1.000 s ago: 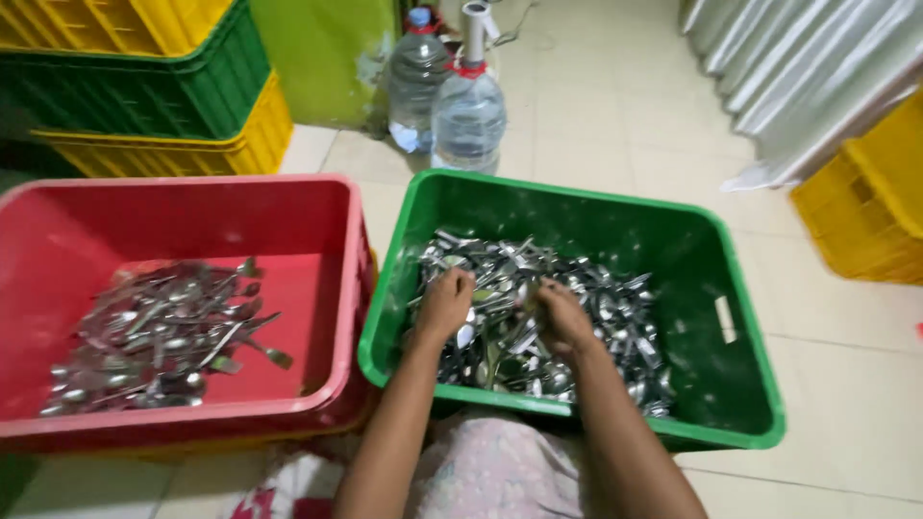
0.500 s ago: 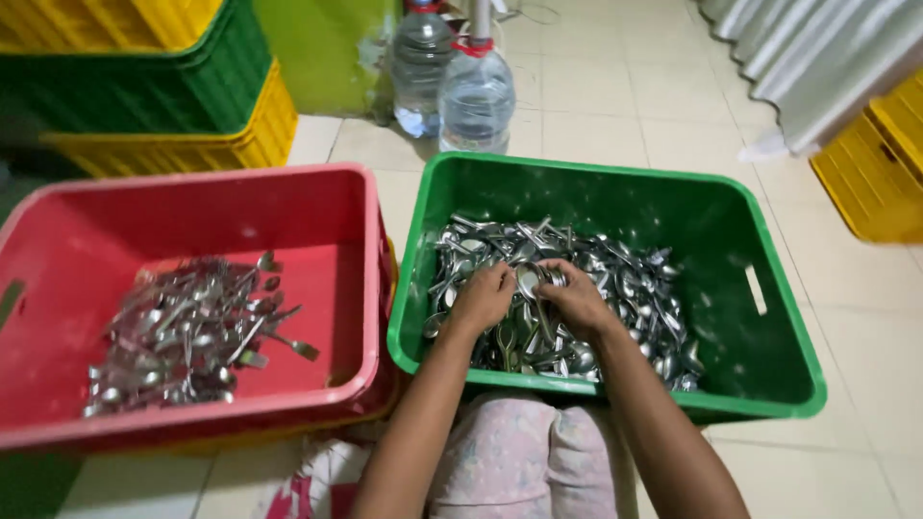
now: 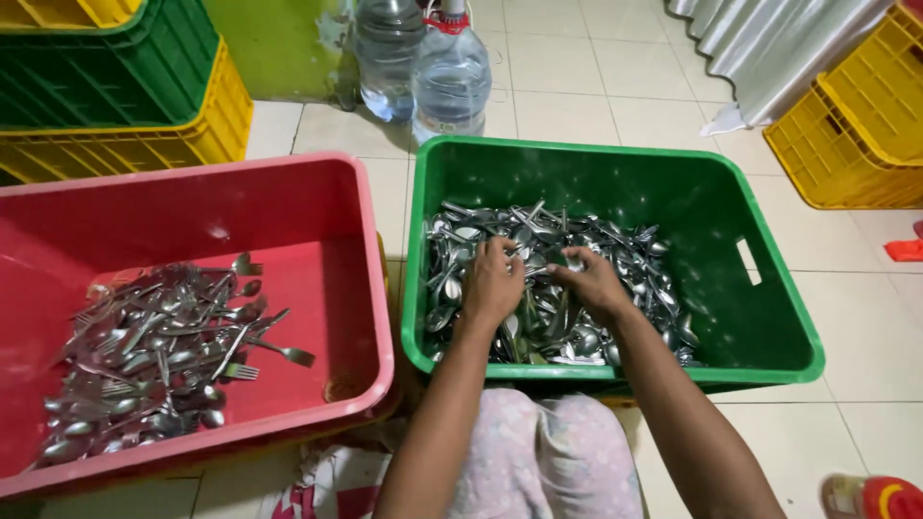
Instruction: The person sorts metal spoons and forks from a green bin into a pink bin. They pick up handfuls of spoons, separate them from forks, and place the sorted items into the pink bin. The person also uses a rubber band to bundle a small group of spoons before placing them in the pink bin.
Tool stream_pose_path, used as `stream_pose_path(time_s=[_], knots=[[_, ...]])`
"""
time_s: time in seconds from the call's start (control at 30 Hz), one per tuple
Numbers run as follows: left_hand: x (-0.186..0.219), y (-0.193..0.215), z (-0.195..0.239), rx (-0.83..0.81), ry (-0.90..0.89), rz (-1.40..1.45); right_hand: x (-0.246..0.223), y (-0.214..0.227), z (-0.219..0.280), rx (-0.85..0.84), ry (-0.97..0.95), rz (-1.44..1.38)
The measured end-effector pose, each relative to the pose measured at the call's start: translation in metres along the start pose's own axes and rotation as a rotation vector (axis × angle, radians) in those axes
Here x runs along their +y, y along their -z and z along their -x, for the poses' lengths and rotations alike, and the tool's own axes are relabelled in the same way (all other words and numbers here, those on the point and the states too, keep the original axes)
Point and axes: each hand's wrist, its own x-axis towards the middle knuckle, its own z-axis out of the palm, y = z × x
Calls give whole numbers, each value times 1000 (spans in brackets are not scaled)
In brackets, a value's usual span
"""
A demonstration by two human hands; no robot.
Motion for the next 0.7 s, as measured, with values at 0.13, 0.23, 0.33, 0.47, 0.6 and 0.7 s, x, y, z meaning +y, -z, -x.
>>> stream_pose_path(time_s=[0.13,0.23,0.33,0.47,0.6,0.7], knots=[[-6,-4,4,-44,-17,12,22,8,-20,48,-16,42],[-8,-5,4,-44,-25,36,14,3,-18,111,-33,-33],[-4,1,6,-61,17,9,-4,-4,-7,96,-58,-152],[-5,-2,8,-262,116,-7,-22,-3,6,10,-68,-264],[44,24,19,-584,253,149,-16,-4,-4,72,16,-77],[94,56,33,-791,181,251,-23,5,5,-18,122,-79]])
